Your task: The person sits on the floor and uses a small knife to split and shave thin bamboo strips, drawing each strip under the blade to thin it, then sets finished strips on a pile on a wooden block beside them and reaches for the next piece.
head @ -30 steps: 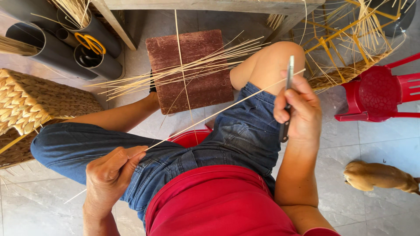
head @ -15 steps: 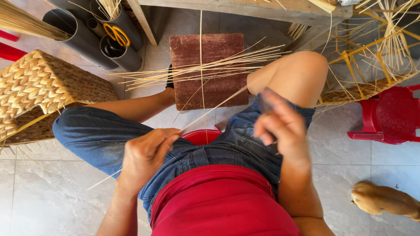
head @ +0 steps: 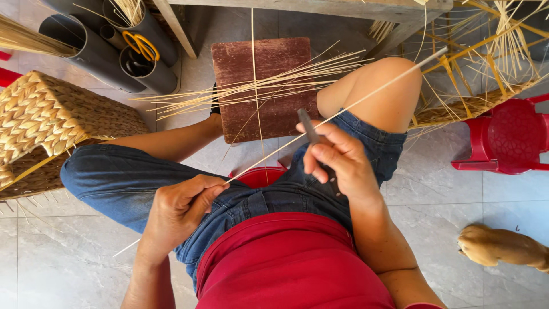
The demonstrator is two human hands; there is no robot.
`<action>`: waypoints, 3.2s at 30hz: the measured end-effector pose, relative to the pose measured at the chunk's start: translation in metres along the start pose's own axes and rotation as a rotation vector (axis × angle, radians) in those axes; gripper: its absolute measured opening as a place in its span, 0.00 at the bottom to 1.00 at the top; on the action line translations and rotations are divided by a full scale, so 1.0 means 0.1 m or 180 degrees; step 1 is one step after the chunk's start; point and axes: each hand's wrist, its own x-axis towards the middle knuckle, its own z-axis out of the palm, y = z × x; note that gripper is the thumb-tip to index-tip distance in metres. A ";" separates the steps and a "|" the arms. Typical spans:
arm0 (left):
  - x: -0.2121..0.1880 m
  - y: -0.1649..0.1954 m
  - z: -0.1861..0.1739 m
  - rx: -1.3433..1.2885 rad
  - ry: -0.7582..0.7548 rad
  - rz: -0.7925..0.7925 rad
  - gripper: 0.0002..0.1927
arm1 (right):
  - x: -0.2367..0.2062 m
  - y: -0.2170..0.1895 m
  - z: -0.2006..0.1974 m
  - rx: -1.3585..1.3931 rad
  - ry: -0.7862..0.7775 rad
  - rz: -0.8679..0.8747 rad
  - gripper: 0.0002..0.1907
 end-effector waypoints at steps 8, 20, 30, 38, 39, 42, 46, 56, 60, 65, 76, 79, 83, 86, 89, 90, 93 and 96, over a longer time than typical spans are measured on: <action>-0.11 -0.18 -0.14 -0.0217 -0.0120 -0.0111 0.06 | -0.08 -0.05 -0.51 0.0673 0.0499 -0.0573 0.21; -0.12 -0.29 -0.08 -0.0340 0.0282 -0.0469 0.07 | -0.30 -0.22 -0.85 0.0286 0.1294 -0.0925 0.23; 0.14 0.04 0.35 -0.0136 0.0557 0.0115 0.06 | 0.00 0.10 0.27 -0.0598 -0.0825 0.0304 0.27; 0.19 0.13 0.39 0.0067 0.0521 0.0154 0.05 | 0.04 0.19 0.31 -0.0175 -0.0345 0.0236 0.19; 0.18 0.13 0.37 0.0081 0.0517 0.0067 0.05 | 0.03 0.17 0.27 -0.0149 -0.0233 0.0265 0.19; 0.14 0.10 0.30 0.0108 0.0528 0.0291 0.04 | 0.03 0.12 0.16 -0.0149 0.0120 0.0245 0.18; 0.10 0.04 0.17 0.0183 0.0451 0.0303 0.05 | 0.03 0.08 0.01 -0.0051 0.0534 0.0120 0.18; -0.03 -0.07 -0.08 0.0179 0.0385 0.0413 0.05 | -0.11 0.12 -0.86 0.0557 0.1113 -0.0558 0.17; -0.06 -0.12 -0.21 0.0219 0.0431 0.0256 0.05 | -0.22 0.10 -1.23 0.0549 0.1435 -0.0847 0.13; -0.07 -0.12 -0.31 0.0103 0.0812 -0.0075 0.06 | -0.27 0.00 -1.25 0.0638 0.1435 -0.1040 0.11; 0.17 0.03 0.01 -0.0123 0.0756 0.0025 0.06 | 0.12 0.23 0.13 -0.0073 0.0460 -0.0144 0.20; 0.16 0.02 0.03 -0.0139 0.0669 -0.0006 0.06 | 0.17 0.16 0.25 -0.0103 0.0341 -0.0024 0.22; 0.15 -0.03 0.06 -0.0095 0.0518 0.0081 0.06 | 0.30 0.11 0.13 0.0473 0.0674 -0.0187 0.22; 0.21 -0.06 0.11 -0.0033 0.0476 0.0350 0.05 | 0.43 0.14 -0.06 0.0435 0.0779 -0.0403 0.13; 0.26 -0.08 0.12 0.0084 0.0598 0.0578 0.05 | 0.52 0.17 -0.27 0.0418 0.0979 -0.0462 0.07; 0.27 -0.09 0.10 0.0133 0.0671 0.0644 0.05 | 0.54 0.17 -0.36 0.0463 0.1010 -0.0548 0.06; 0.30 -0.16 0.02 0.0286 0.0834 0.0638 0.05 | 0.58 0.08 -0.73 0.0345 0.1108 -0.0818 0.06; 0.29 -0.28 -0.09 0.0344 0.0960 0.0649 0.05 | 0.57 0.01 -1.16 0.0176 0.1304 -0.1025 0.08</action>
